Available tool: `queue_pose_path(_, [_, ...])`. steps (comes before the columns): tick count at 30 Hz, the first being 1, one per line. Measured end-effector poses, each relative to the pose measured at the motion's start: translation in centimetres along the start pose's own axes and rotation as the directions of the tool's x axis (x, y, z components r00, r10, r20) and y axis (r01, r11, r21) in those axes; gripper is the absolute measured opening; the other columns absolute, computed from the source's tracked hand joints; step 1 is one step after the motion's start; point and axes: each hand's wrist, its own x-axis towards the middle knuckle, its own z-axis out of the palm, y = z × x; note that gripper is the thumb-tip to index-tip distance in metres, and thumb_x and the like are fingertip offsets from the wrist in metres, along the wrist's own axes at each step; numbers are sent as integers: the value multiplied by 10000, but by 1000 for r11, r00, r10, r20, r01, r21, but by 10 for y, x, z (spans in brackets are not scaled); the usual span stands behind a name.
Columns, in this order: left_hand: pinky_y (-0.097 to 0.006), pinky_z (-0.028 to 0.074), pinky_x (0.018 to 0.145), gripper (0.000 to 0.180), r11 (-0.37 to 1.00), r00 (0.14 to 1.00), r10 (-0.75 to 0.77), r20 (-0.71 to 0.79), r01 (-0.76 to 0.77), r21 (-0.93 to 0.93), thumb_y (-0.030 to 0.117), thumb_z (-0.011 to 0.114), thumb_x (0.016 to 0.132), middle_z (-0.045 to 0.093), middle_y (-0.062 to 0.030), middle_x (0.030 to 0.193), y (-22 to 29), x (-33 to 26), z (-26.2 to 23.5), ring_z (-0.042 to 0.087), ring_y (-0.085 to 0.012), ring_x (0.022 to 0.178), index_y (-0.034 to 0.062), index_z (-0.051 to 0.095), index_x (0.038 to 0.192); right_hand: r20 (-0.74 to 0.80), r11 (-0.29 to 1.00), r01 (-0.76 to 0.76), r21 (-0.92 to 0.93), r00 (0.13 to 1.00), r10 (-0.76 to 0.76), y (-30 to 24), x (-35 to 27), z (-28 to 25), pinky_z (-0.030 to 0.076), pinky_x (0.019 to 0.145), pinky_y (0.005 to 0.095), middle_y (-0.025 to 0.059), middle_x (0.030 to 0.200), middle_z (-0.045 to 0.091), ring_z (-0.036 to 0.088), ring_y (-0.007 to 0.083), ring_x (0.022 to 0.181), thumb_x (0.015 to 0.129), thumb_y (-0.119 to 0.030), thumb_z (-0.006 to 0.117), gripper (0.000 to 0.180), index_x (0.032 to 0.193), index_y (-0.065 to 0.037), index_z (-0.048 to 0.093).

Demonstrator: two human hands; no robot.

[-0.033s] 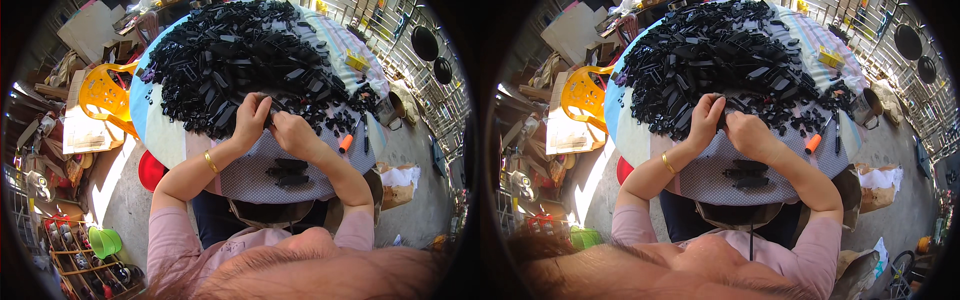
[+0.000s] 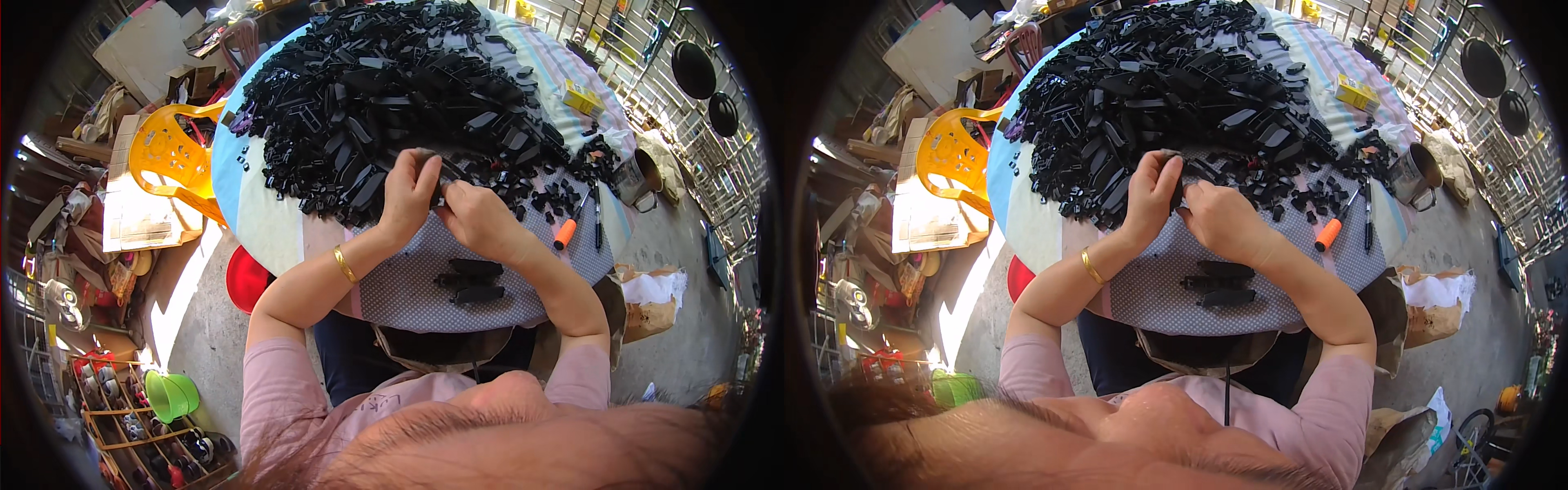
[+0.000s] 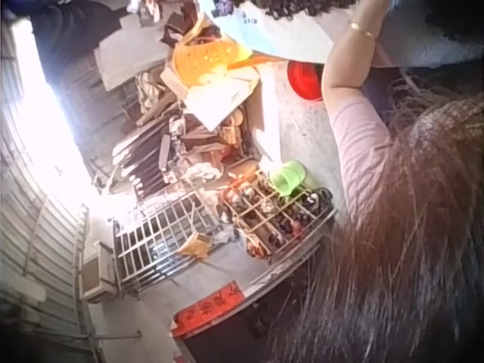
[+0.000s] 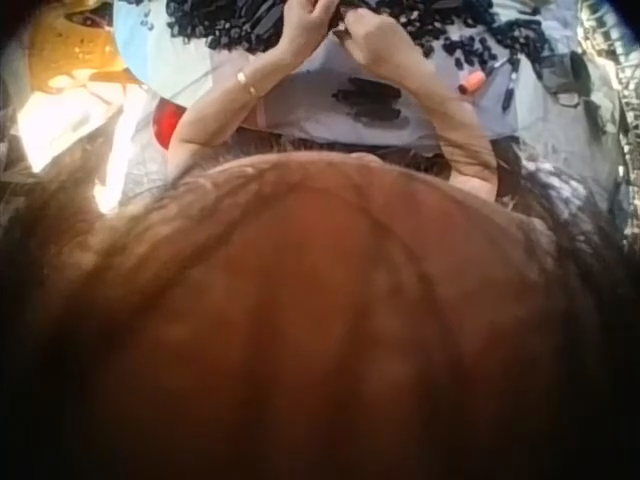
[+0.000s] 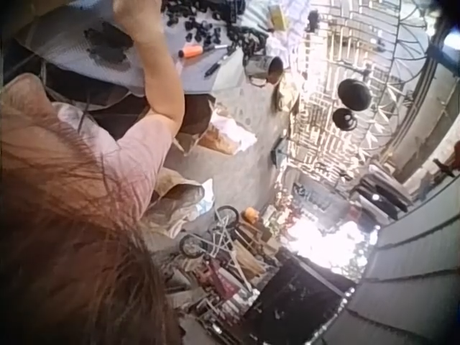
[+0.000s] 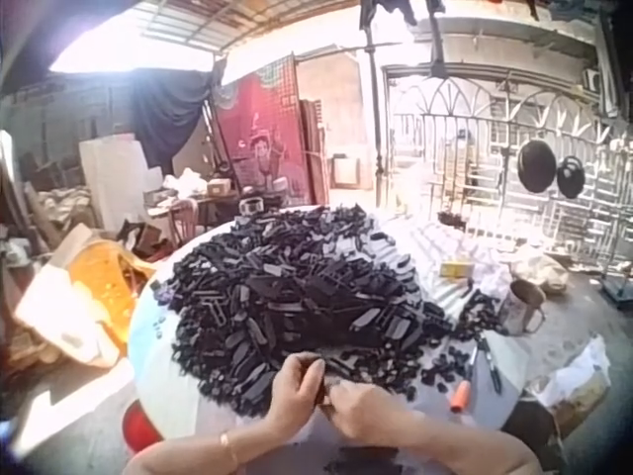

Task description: Assembling small black plastic components by hand on a workshop table.

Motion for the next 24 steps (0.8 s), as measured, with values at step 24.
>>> queue_pose_path(24, [-242,476,671,400,961,873,-130,471,-7,278,197,624,835,588,-38,921,4,5,-7,551,-112,745,5,505,1166,21,858,-425,288,899,438,64,-1,-62,421,546,214,16,649,580,515,55,596,757,-159,677,200,803,23,608])
